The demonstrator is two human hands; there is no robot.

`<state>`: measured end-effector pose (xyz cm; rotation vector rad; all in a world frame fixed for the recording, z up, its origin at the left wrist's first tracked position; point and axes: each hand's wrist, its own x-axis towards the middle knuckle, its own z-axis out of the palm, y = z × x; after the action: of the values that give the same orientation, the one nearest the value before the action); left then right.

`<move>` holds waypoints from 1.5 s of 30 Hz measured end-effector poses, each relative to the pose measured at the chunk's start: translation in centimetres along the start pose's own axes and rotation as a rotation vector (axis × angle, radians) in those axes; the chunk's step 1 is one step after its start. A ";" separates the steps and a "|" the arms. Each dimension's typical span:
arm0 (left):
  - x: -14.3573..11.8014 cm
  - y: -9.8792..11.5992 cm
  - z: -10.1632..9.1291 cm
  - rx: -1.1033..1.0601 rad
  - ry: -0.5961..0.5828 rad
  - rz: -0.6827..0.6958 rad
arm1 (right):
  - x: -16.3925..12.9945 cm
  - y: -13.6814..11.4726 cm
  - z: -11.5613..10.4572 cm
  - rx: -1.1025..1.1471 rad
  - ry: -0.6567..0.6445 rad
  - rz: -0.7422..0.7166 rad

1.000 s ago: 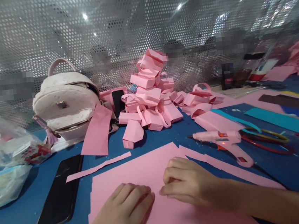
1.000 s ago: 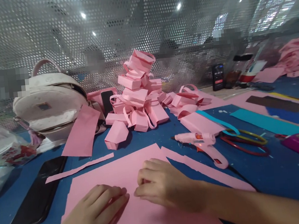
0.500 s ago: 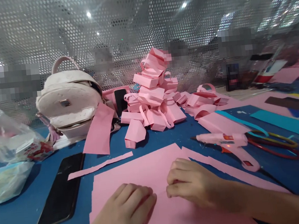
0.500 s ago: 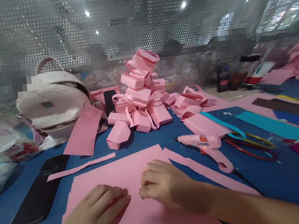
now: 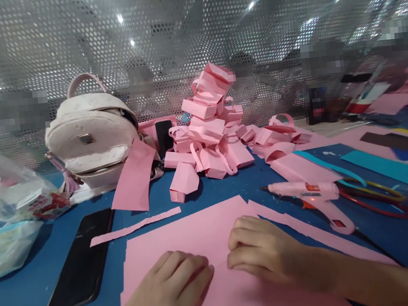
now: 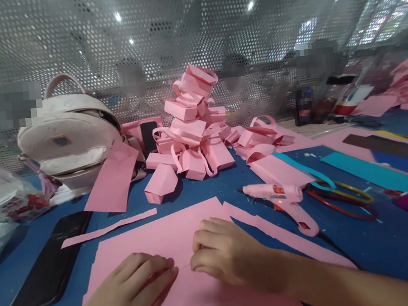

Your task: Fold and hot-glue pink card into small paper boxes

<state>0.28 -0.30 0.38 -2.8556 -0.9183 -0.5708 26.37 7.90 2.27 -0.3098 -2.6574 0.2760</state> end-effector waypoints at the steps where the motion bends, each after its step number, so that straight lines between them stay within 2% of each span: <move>1: 0.0 0.0 0.1 -0.001 0.008 -0.004 | 0.1 0.0 0.2 -0.027 0.011 -0.006; 6: -0.5 0.0 1.4 -0.005 0.082 -0.009 | 0.3 0.4 2.0 -0.116 0.062 -0.034; 9: -0.7 -0.1 1.7 0.000 0.105 -0.003 | 0.3 0.3 2.5 -0.169 0.032 -0.017; 12: -0.6 -0.1 1.5 0.013 0.100 0.006 | 0.3 -0.2 2.1 -0.217 -0.031 -0.021; 15: -0.4 -0.1 1.2 0.023 0.093 0.011 | 0.3 -1.0 1.2 -0.073 -0.029 0.073; 17: -0.5 -0.1 1.1 0.015 0.090 0.013 | 0.2 -1.3 0.9 0.057 0.033 0.168; 19: -0.6 -0.1 1.2 0.001 0.085 0.011 | 0.1 -1.5 1.0 0.125 0.090 0.196; 23: -0.9 0.1 1.5 -0.008 0.073 -0.003 | 0.2 -1.5 1.6 0.143 0.086 0.149; 28: -0.8 0.2 1.5 -0.002 0.072 -0.009 | 0.6 -1.4 1.9 0.057 -0.020 0.203; 32: -0.8 0.2 1.5 0.002 0.073 -0.004 | 0.5 -1.4 2.0 0.035 -0.011 0.174; 37: -0.9 0.1 1.6 0.004 0.075 0.010 | 0.3 -1.6 2.0 0.047 0.062 0.114; 42: -0.9 0.0 1.5 -0.007 0.077 0.006 | 0.3 -1.5 3.1 -0.176 0.080 -0.013; 45: -0.9 0.1 1.5 -0.013 0.059 0.005 | 0.1 -1.6 4.0 -0.319 0.063 -0.037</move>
<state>0.13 -0.54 -1.31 -2.8349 -0.9005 -0.6593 24.14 5.85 -0.84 -0.3611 -2.6366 -0.1705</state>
